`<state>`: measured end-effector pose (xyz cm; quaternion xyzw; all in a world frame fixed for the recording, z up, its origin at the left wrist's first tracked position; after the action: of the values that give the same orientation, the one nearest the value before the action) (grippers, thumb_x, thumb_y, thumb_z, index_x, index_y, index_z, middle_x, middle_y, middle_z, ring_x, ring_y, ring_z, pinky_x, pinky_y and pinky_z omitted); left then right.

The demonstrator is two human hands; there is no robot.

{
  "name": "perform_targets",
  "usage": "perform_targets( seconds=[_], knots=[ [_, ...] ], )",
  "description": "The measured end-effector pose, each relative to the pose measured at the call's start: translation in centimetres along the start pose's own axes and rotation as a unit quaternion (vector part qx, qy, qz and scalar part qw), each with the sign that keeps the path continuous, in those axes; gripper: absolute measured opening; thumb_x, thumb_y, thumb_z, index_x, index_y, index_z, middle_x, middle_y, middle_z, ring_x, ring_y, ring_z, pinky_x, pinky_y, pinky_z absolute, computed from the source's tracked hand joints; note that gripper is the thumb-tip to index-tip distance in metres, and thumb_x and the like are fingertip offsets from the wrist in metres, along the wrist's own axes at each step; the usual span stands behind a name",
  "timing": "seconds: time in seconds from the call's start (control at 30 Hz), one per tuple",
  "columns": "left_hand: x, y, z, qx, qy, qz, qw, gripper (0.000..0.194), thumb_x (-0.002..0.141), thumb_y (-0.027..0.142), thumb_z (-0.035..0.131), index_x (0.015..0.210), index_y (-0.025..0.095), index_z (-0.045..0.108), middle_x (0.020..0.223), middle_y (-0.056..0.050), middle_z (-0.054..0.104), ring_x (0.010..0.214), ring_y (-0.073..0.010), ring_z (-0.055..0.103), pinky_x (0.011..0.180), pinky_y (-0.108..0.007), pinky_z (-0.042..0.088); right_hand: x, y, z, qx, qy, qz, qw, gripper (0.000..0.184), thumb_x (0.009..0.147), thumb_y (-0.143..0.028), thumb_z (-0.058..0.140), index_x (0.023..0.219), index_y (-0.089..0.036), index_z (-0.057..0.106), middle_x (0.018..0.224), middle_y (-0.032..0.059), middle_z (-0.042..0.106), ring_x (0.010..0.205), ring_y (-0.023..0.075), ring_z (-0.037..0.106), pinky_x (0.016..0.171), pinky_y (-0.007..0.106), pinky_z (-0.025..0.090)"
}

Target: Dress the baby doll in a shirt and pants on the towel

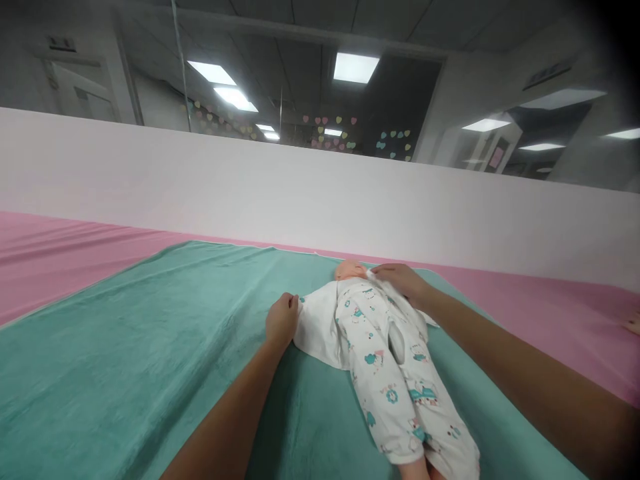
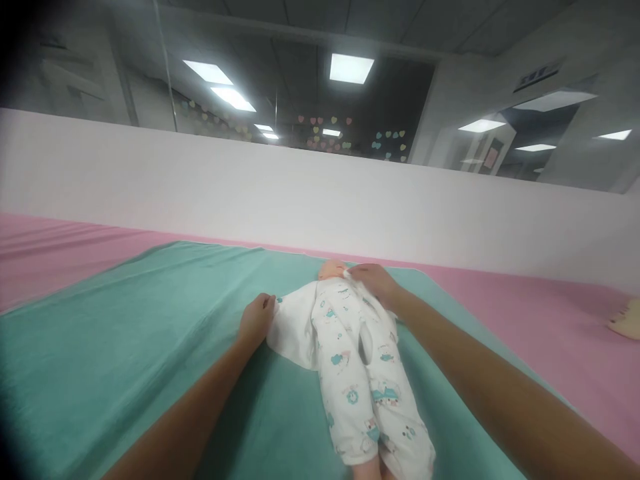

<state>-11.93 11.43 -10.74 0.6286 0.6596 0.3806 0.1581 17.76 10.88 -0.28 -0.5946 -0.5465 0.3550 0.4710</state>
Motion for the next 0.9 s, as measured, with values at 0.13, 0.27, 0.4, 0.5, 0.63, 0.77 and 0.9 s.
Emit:
perform_targets(
  seconds=[0.13, 0.27, 0.4, 0.5, 0.63, 0.77, 0.9],
  knots=[
    [0.1, 0.1, 0.1, 0.004, -0.012, 0.001, 1.0, 0.033, 0.09, 0.04, 0.031, 0.073, 0.021, 0.052, 0.075, -0.003, 0.063, 0.068, -0.0175, 0.056, 0.053, -0.025, 0.031, -4.9, -2.0, 3.9, -0.23, -0.113, -0.135, 0.957, 0.02, 0.072, -0.027, 0.062, 0.089, -0.027, 0.071, 0.079, 0.0012, 0.069, 0.069, 0.019, 0.06, 0.063, 0.031, 0.045],
    [0.1, 0.1, 0.1, 0.009, -0.015, -0.003, 1.0, 0.034, 0.09, 0.041, 0.032, 0.073, 0.021, 0.054, 0.077, -0.004, 0.064, 0.07, -0.0178, 0.057, 0.054, -0.025, 0.031, -10.0, -2.0, 4.1, -0.351, -0.103, -0.25, 0.897, 0.027, 0.085, -0.028, 0.046, 0.101, -0.033, 0.067, 0.097, 0.0004, 0.067, 0.084, 0.0212, 0.06, 0.073, 0.035, 0.047],
    [0.0, 0.3, -0.1, 0.014, -0.018, 0.002, 1.0, 0.034, 0.089, 0.041, 0.032, 0.073, 0.022, 0.054, 0.076, -0.003, 0.064, 0.069, -0.0172, 0.056, 0.054, -0.024, 0.032, -12.1, -0.1, 2.0, -0.362, -0.035, -0.247, 0.898, 0.04, 0.085, -0.037, 0.05, 0.125, -0.033, 0.051, 0.127, 0.0015, 0.054, 0.114, 0.0261, 0.05, 0.091, 0.043, 0.044],
    [-0.2, 0.5, -0.3, 0.026, -0.011, 0.002, 1.0, 0.033, 0.089, 0.041, 0.032, 0.074, 0.022, 0.054, 0.076, -0.002, 0.064, 0.07, -0.0172, 0.056, 0.055, -0.025, 0.033, -12.7, 1.7, 1.0, -0.366, -0.016, -0.25, 0.896, 0.056, 0.082, -0.043, 0.055, 0.136, -0.032, 0.04, 0.141, 0.0023, 0.041, 0.128, 0.0288, 0.036, 0.103, 0.048, 0.035],
    [-0.8, 1.0, -0.6, 0.056, 0.001, -0.005, 0.998, 0.033, 0.089, 0.045, 0.033, 0.079, 0.022, 0.055, 0.078, -0.004, 0.064, 0.072, -0.0199, 0.058, 0.056, -0.027, 0.033, -13.0, 3.8, 0.8, -0.358, -0.021, -0.273, 0.893, 0.038, 0.088, -0.033, 0.047, 0.126, -0.033, 0.052, 0.139, -0.0005, 0.045, 0.128, 0.026, 0.039, 0.105, 0.049, 0.034],
    [-1.8, 2.5, -1.5, 0.138, 0.055, 0.037, 0.988, 0.03, 0.088, 0.045, 0.035, 0.087, 0.021, 0.054, 0.092, -0.007, 0.065, 0.086, -0.0234, 0.058, 0.064, -0.03, 0.035, -12.9, 5.1, 0.7, -0.304, 0.032, -0.318, 0.897, 0.03, 0.088, -0.02, 0.041, 0.106, -0.03, 0.063, 0.129, -0.0016, 0.055, 0.124, 0.0227, 0.044, 0.104, 0.047, 0.035],
    [-2.5, 3.5, -1.3, 0.246, 0.001, 0.05, 0.968, 0.032, 0.089, 0.045, 0.032, 0.087, 0.02, 0.053, 0.092, -0.009, 0.065, 0.083, -0.0243, 0.06, 0.063, -0.03, 0.036, -13.1, 6.3, -0.5, -0.196, 0.085, -0.295, 0.931, 0.026, 0.089, -0.023, 0.041, 0.103, -0.029, 0.063, 0.12, -0.0002, 0.061, 0.118, 0.0224, 0.05, 0.1, 0.045, 0.039]
  ],
)
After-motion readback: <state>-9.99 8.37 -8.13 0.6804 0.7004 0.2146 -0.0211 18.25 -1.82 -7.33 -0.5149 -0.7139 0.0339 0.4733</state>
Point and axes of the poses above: each hand's wrist, its own x-axis towards the middle knuckle, its own z-axis out of the palm, y = z × x, the point moved 5 cm from there along x, towards the middle knuckle
